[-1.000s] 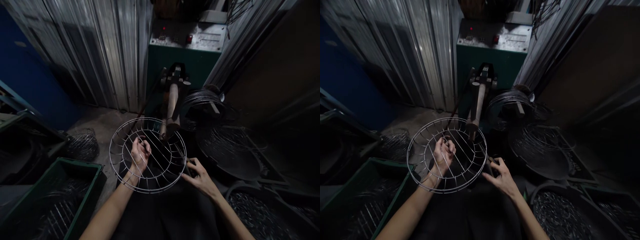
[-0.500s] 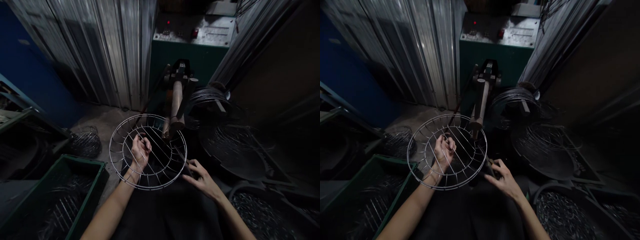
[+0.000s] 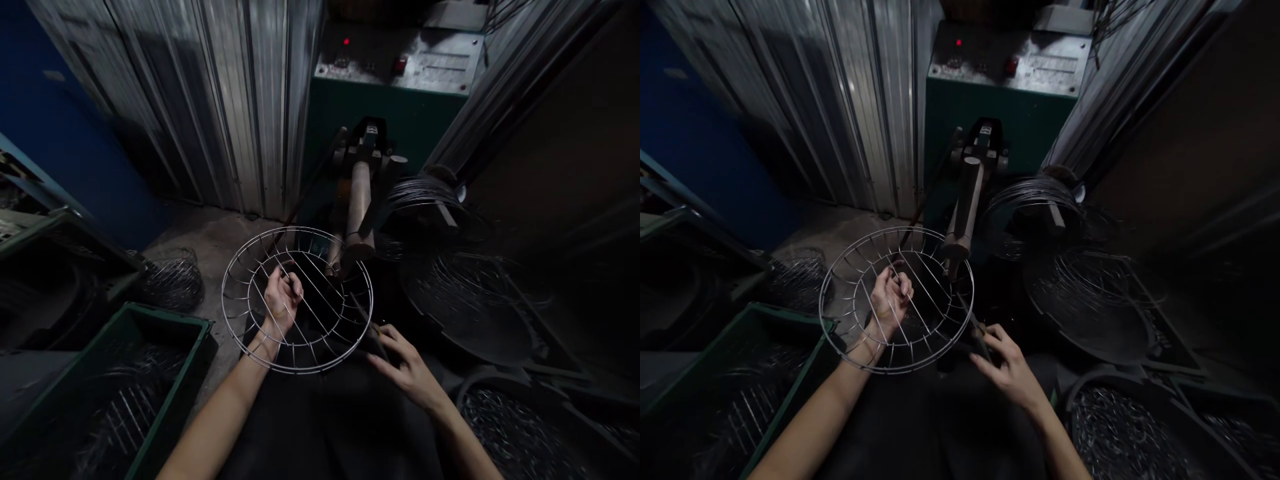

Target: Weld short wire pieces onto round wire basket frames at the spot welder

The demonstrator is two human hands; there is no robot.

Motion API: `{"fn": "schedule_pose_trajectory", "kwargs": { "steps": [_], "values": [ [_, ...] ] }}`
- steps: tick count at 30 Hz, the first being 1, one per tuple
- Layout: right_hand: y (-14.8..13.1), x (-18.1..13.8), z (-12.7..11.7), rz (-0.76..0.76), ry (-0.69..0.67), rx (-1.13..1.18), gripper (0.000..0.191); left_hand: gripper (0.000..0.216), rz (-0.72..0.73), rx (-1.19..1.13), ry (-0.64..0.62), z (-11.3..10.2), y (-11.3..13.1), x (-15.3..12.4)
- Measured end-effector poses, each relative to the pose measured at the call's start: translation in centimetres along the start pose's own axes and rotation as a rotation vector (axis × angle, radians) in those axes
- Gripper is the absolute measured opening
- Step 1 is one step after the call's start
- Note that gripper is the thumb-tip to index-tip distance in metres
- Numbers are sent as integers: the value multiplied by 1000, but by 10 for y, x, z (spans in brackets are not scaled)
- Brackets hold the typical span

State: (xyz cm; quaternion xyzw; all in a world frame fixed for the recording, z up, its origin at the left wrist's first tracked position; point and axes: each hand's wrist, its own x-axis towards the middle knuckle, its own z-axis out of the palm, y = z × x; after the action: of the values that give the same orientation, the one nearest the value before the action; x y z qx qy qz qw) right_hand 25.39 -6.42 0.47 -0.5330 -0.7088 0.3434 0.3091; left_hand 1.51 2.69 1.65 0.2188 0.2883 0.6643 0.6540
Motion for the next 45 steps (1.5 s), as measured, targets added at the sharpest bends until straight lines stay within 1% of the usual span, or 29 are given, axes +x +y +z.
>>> {"fn": "schedule_pose_trajectory", "kwargs": {
  "steps": [3, 6, 9, 11, 13, 15, 17, 19, 21, 23, 25, 28, 30, 31, 34, 36, 39, 42, 43, 45],
  "values": [
    [1, -3, 4, 90, -110, 280, 26, 30, 8, 56, 0, -3, -2, 0],
    [7, -5, 9, 178, -163, 527, 34, 31, 28, 97, 13, -3, -3, 1],
    [12, -7, 12, 249, -198, 679, 41, 31, 30, 104, 18, -2, -3, 1],
    [14, -7, 13, 264, -211, 716, 43, 30, 37, 95, 16, -2, -4, 1],
    [14, -7, 13, 244, -189, 649, 44, 29, 41, 76, 22, -2, -6, 1],
    [12, -4, 13, 188, -108, 449, 40, 27, 19, 39, 44, -2, -8, 0],
    [9, -1, 14, 92, -27, 219, 34, 25, -17, -11, 70, -2, -9, -1],
    [8, 2, 16, -24, 8, 65, 25, 23, -46, -58, 80, -2, -10, -3],
    [10, 4, 18, -139, 35, -26, 17, 21, -83, -104, 69, -4, -11, -4],
    [14, 7, 20, -219, 98, -114, 12, 20, -133, -151, 65, -6, -13, -5],
    [20, 9, 22, -258, 155, -201, 10, 20, -169, -189, 78, -8, -13, -6],
    [26, 11, 26, -269, 244, -306, 15, 21, -182, -205, 108, -8, -13, -6],
    [24, 11, 31, -271, 289, -316, 17, 23, -181, -202, 109, -8, -12, -5],
    [22, 10, 33, -273, 288, -283, 17, 24, -175, -202, 103, -8, -11, -5],
    [13, 6, 38, -242, 215, -86, 11, 27, -159, -204, 68, -9, -11, -4],
    [9, 4, 37, -177, 159, 33, 13, 28, -152, -206, 52, -10, -11, -4],
    [9, 4, 33, -44, 103, 147, 23, 26, -133, -203, 45, -10, -10, -4],
    [13, 4, 31, 52, 88, 194, 36, 26, -129, -193, 50, -8, -7, -4],
    [13, 4, 31, 57, 83, 189, 36, 27, -131, -190, 51, -7, -6, -4],
    [14, 4, 32, 18, 86, 143, 32, 27, -133, -186, 57, -7, -5, -5]
  ]
}}
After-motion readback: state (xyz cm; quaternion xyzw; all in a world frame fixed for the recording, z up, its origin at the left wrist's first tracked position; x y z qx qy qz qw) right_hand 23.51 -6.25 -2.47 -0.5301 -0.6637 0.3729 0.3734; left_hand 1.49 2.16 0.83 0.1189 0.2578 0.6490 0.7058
